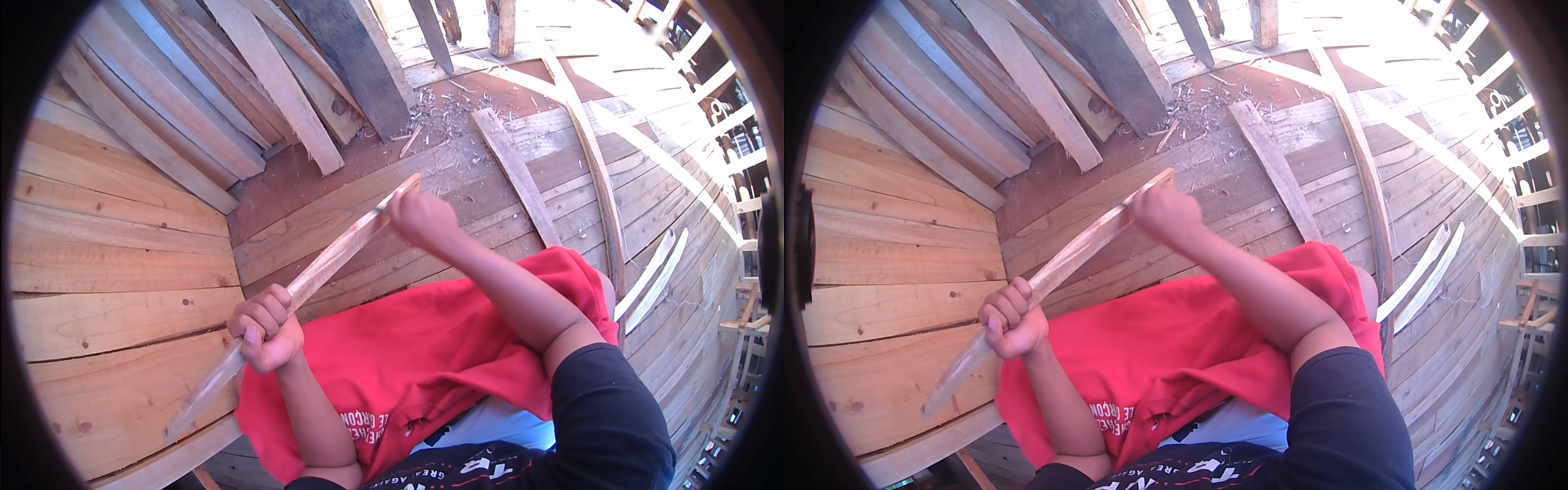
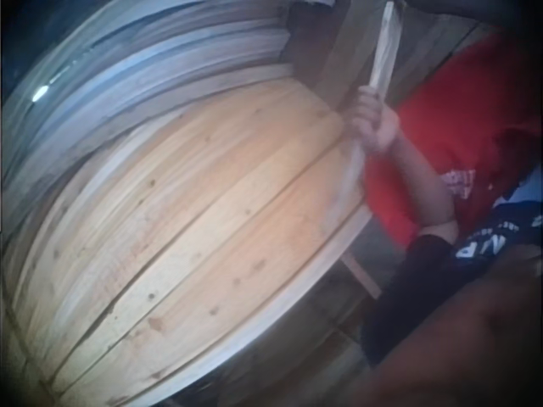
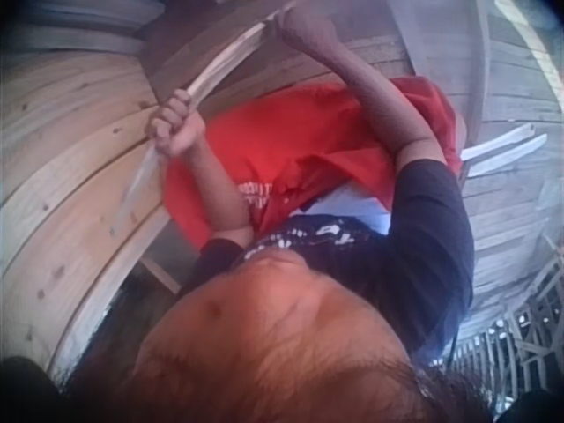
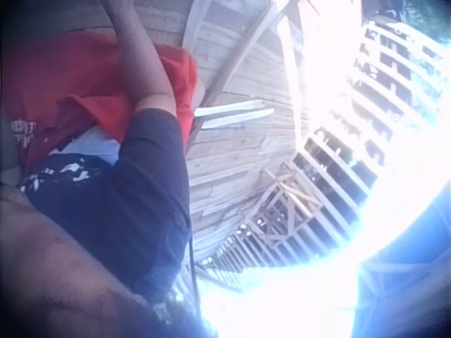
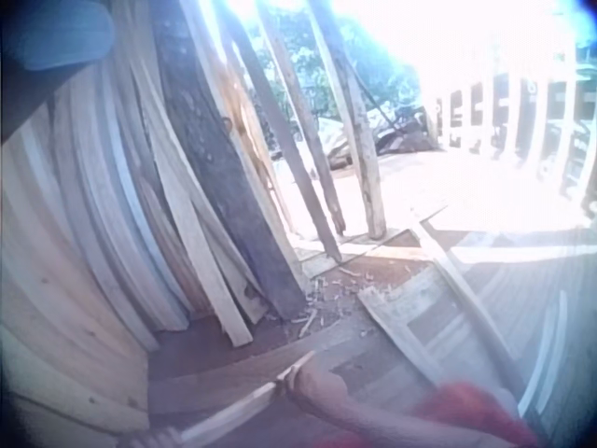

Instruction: The person carves a long, thin piece of wood using a knife. They hold the wood with their left hand and use the knife in their right hand to shave off thin layers of wood, creating shavings that fall onto a red cloth below. The person repeatedly adjusts their grip and the angle of the knife to shape the wood.

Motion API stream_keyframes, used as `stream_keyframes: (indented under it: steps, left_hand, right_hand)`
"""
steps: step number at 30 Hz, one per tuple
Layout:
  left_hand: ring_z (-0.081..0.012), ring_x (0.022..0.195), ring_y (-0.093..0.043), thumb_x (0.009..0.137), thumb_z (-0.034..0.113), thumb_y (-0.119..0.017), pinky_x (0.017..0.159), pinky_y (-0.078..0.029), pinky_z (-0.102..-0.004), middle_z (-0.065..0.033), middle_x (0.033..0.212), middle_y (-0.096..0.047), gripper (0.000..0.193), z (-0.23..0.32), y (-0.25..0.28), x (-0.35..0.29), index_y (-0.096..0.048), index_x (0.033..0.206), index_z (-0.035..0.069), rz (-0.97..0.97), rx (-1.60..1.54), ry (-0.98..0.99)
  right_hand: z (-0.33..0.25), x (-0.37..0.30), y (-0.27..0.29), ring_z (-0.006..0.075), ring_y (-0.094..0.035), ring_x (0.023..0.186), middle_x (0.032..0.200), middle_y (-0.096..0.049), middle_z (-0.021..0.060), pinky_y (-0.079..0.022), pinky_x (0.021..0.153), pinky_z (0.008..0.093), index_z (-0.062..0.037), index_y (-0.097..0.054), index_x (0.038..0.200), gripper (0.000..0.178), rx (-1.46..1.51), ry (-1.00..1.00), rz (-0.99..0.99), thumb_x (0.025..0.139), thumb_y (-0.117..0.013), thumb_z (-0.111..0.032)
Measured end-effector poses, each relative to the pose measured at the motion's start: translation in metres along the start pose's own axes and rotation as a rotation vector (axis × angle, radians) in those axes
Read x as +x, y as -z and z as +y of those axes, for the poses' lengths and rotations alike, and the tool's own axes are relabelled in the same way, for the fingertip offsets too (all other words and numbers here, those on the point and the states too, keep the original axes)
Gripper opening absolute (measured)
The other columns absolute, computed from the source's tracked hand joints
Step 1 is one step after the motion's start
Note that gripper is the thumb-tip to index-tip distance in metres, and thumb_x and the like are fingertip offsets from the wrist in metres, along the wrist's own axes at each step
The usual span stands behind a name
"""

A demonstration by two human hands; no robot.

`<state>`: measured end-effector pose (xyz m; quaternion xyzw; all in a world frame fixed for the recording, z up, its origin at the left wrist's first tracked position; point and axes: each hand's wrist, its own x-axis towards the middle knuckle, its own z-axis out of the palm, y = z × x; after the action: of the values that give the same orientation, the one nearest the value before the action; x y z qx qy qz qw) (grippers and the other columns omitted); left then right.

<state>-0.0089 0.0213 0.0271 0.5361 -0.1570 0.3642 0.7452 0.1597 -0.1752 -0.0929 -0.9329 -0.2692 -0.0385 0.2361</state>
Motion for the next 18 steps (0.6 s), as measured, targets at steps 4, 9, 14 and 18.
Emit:
stream_keyframes:
  steps: [4, 9, 14, 18]
  left_hand:
    - [-0.0116, 0.041, -0.017, 0.085, 0.016, -0.052, 0.048, -0.021, -0.0314, 0.0027, 0.045, -0.023, 0.041, 0.002, 0.004, -0.001, -0.022, 0.057, 0.014, 0.026, 0.005, -0.012]
    - [-0.0116, 0.042, -0.016, 0.085, 0.017, -0.052, 0.049, -0.021, -0.0316, 0.0028, 0.045, -0.023, 0.041, 0.004, -0.002, -0.003, -0.022, 0.057, 0.015, -0.009, 0.01, 0.012]
    - [-0.0117, 0.044, -0.016, 0.085, 0.019, -0.051, 0.051, -0.021, -0.0315, 0.0031, 0.046, -0.022, 0.041, 0.006, -0.006, 0.001, -0.021, 0.057, 0.016, -0.048, 0.041, 0.037]
    - [-0.0112, 0.04, -0.018, 0.083, 0.016, -0.053, 0.047, -0.021, -0.0312, 0.0027, 0.044, -0.023, 0.042, 0.0, 0.002, -0.001, -0.021, 0.057, 0.014, 0.021, 0.006, -0.006]
  right_hand:
    - [0.006, 0.008, 0.013, 0.0381, -0.064, 0.056, 0.063, -0.063, 0.0202, -0.051, 0.048, 0.0502, -0.0026, -0.061, 0.071, 0.037, 0.036, -0.157, -0.043, 0.094, -0.043, -0.025]
    - [0.009, 0.003, 0.003, 0.0418, -0.064, 0.06, 0.072, -0.064, 0.0252, -0.054, 0.057, 0.0497, -0.0008, -0.064, 0.075, 0.039, 0.044, -0.133, 0.037, 0.094, -0.045, -0.029]
    - [0.039, 0.007, -0.014, 0.0406, -0.064, 0.067, 0.077, -0.065, 0.0207, -0.054, 0.057, 0.0505, 0.0006, -0.057, 0.085, 0.027, -0.182, 0.03, -0.095, 0.094, -0.043, -0.02]
    - [0.016, 0.009, 0.004, 0.0465, -0.064, 0.07, 0.082, -0.066, 0.0244, -0.053, 0.066, 0.0558, 0.0042, -0.06, 0.085, 0.036, 0.14, -0.287, -0.114, 0.094, -0.037, -0.023]
